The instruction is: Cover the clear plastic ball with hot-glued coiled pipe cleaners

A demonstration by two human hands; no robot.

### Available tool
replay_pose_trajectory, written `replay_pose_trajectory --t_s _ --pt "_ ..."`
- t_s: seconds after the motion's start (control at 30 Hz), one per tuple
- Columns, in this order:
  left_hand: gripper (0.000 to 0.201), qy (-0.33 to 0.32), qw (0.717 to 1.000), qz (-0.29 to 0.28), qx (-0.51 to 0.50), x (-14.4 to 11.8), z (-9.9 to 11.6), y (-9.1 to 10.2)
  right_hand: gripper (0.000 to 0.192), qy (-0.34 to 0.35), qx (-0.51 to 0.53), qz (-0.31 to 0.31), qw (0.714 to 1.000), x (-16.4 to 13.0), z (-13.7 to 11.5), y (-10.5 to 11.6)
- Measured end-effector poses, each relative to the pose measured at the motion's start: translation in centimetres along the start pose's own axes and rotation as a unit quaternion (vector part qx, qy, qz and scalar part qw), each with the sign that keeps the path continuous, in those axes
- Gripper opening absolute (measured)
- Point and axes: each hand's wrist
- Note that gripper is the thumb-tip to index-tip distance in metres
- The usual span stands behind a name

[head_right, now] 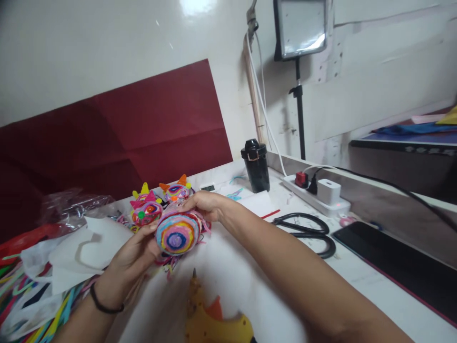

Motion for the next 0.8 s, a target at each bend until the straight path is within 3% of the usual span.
replay_pose_trajectory --t_s 0.2,0.47,0.8 --pt "0.02 0.017 0.999 -0.032 -0.017 1.8 -0.4 -1.8 0.026 -0.036 -0.033 0.042 0.998 -0.6 -1.2 1.4" --pt "0.013 0.046 0.998 -0.028 -0.028 2.4 -0.5 -0.2 0.026 -0.051 -0.045 0.07 0.995 -0.1 -0.8 1.1" --pt "0.013 0.037 0.998 -0.036 -0.036 2.7 -1.4 -0.7 0.03 -0.072 -0.083 0.099 0.989 -0.8 -0.7 1.4"
Point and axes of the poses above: each hand's wrist, its own x-axis towards the middle knuckle, its own y-axis out of the back of the hand, z = x × y, and after that the axes turned 5 degrees about y, right-handed
